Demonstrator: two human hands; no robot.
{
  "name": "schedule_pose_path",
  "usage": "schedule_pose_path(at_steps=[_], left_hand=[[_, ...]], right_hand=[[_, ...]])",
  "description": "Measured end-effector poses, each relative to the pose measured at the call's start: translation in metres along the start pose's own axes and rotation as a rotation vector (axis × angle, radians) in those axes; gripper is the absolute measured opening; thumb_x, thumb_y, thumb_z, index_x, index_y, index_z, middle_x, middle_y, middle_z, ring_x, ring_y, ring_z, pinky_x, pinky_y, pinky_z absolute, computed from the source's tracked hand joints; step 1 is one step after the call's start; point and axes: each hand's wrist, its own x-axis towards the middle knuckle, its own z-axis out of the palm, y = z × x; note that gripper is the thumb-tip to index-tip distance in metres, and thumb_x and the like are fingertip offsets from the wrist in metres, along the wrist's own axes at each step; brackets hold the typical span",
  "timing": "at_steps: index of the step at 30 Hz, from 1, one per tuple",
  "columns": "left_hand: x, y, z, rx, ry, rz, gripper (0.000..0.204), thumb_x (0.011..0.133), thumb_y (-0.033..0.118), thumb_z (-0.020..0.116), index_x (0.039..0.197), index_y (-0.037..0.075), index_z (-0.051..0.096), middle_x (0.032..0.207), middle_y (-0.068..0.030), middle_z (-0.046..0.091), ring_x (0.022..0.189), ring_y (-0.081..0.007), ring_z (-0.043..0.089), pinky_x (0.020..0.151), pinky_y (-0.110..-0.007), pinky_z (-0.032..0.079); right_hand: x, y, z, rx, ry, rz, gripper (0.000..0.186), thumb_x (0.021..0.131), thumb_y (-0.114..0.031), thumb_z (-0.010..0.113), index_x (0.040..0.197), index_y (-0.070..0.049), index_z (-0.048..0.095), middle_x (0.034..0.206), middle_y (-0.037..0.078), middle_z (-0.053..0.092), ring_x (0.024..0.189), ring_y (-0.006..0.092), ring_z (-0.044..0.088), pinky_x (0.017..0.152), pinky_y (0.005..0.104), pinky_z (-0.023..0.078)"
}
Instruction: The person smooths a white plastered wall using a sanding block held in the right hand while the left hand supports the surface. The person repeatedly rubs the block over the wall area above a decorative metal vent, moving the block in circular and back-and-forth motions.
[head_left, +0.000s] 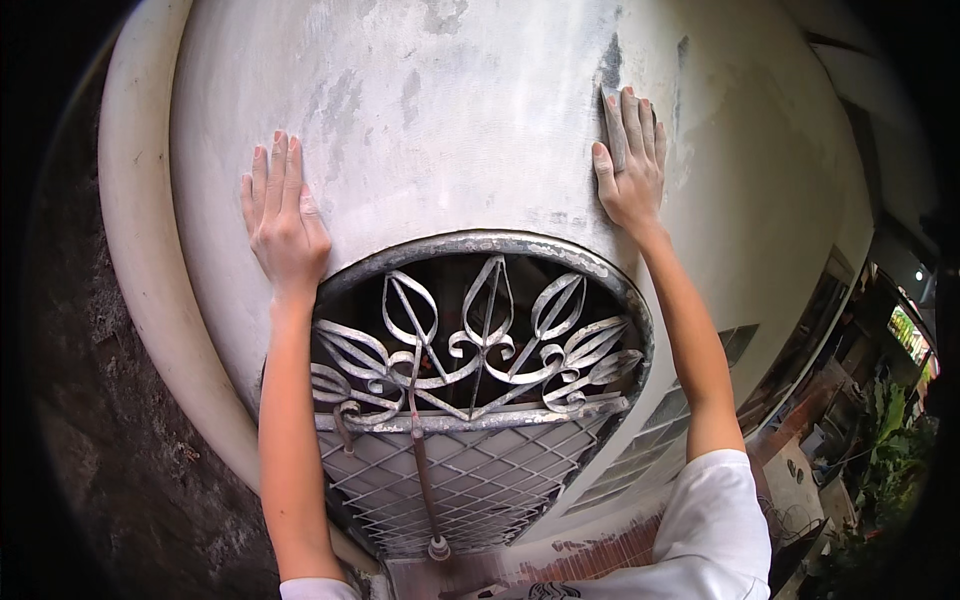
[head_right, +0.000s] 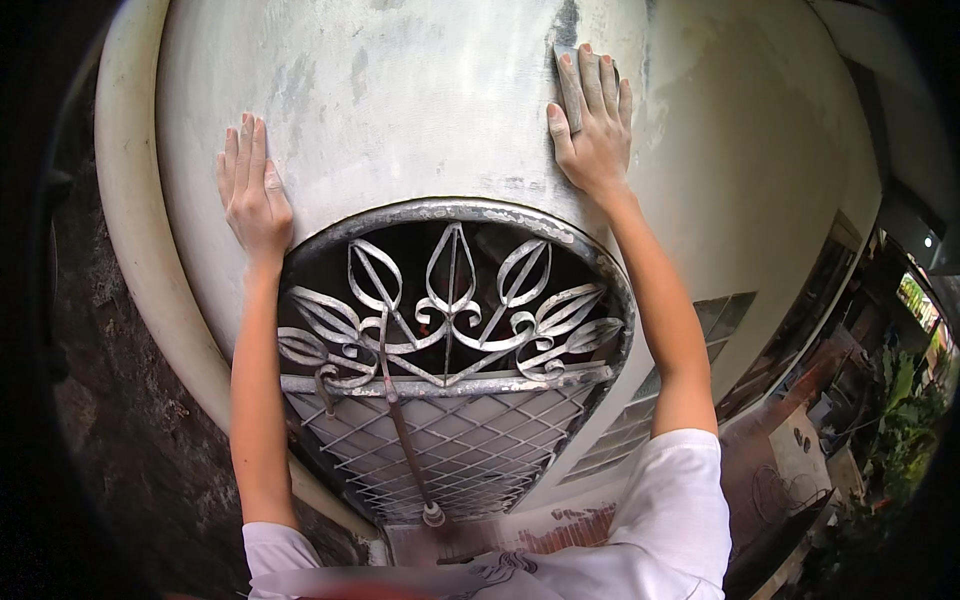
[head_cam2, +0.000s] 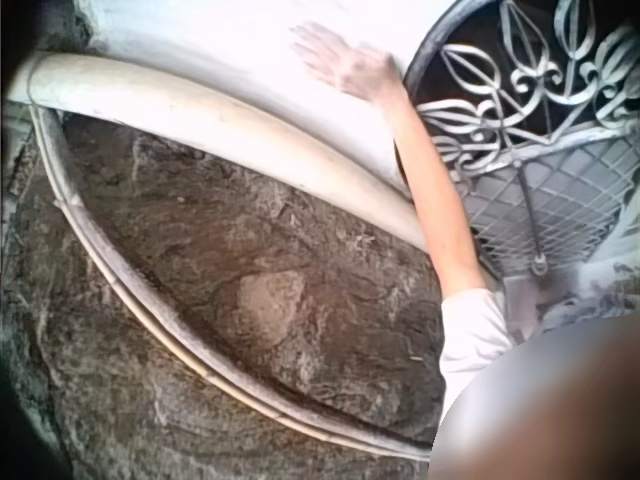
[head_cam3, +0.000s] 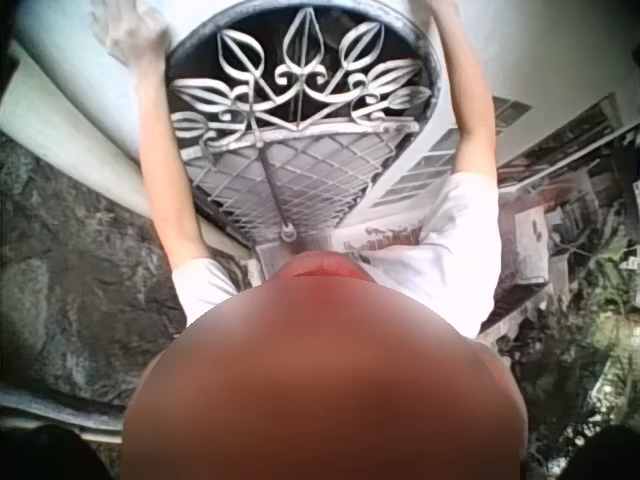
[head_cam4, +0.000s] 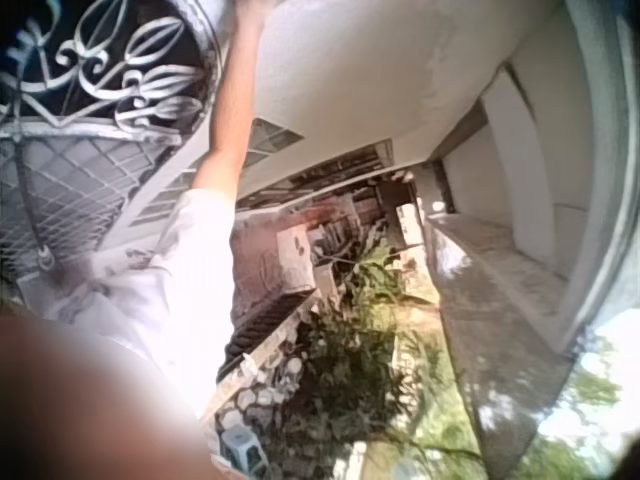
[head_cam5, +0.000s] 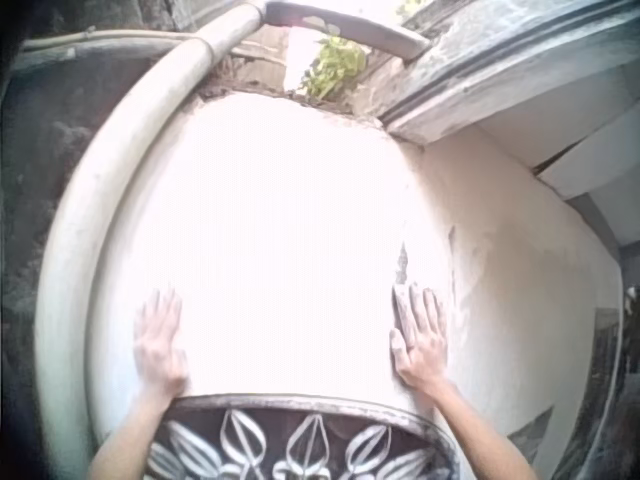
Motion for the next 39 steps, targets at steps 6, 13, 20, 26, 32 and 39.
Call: schedule_pose_path(at_steps=[6,13,20,26,32,39], left_hand=[[0.002,-0.003,0.002,-0.022,0.023,0.021,0.056,0.098,0.006,0.045,0.153,0.017,0.046,0.159,-0.0013,0.044,0.150,-0.0219,0.035,0.124,-0.045,0.023],[0.004,-0.003,0.006,0.022,0.068,0.021,0.053,0.103,0.016,0.044,0.156,0.020,0.042,0.165,-0.0039,0.033,0.153,-0.0297,0.026,0.124,-0.048,0.019],[-0.002,0.001,0.008,0.141,0.017,-0.143,0.054,0.106,0.029,0.039,0.160,0.022,0.033,0.168,-0.0072,0.022,0.155,-0.0355,0.017,0.124,-0.054,0.010],[0.003,0.082,0.045,-0.016,-0.015,-0.111,0.054,0.107,0.033,0.034,0.160,0.022,0.034,0.169,-0.0104,0.017,0.154,-0.0437,0.010,0.123,-0.058,0.004],[0.020,0.206,0.069,-0.146,-0.330,0.460,0.054,0.103,0.033,0.042,0.157,0.030,0.038,0.168,-0.0005,0.024,0.156,-0.0285,0.017,0.127,-0.049,0.008],[0.047,0.264,0.090,-0.139,-0.414,0.714,0.055,0.103,0.037,0.045,0.157,0.033,0.036,0.165,0.0034,0.030,0.154,-0.0256,0.023,0.127,-0.050,0.013]], right_hand=[[-0.058,-0.015,-0.018,0.035,-0.142,-0.028,0.060,0.101,-0.036,0.047,0.156,-0.014,0.040,0.166,0.011,0.028,0.155,0.0308,0.020,0.126,0.0482,0.008],[-0.134,-0.034,-0.068,0.428,-0.242,0.201,0.059,0.100,-0.025,0.045,0.153,0.000,0.040,0.162,0.018,0.035,0.153,0.0367,0.024,0.125,0.0483,0.014],[-0.308,-0.182,-0.203,0.985,-0.451,1.154,0.048,0.102,-0.030,0.057,0.132,0.007,0.058,0.118,0.018,0.070,0.108,0.0231,0.064,0.096,0.0311,0.045],[-0.378,-0.200,-0.292,0.828,-0.729,1.460,0.045,0.098,-0.029,0.067,0.124,0.008,0.064,0.120,0.017,0.070,0.111,0.0220,0.065,0.099,0.0343,0.047],[-0.382,-0.193,-0.313,0.650,-0.549,1.643,0.041,0.096,-0.025,0.071,0.120,0.009,0.067,0.113,0.015,0.073,0.106,0.0182,0.066,0.094,0.0331,0.049],[-0.376,-0.195,-0.311,0.896,-0.413,1.718,0.037,0.096,-0.025,0.070,0.116,0.006,0.070,0.105,0.009,0.075,0.096,0.0157,0.068,0.088,0.0310,0.051]])
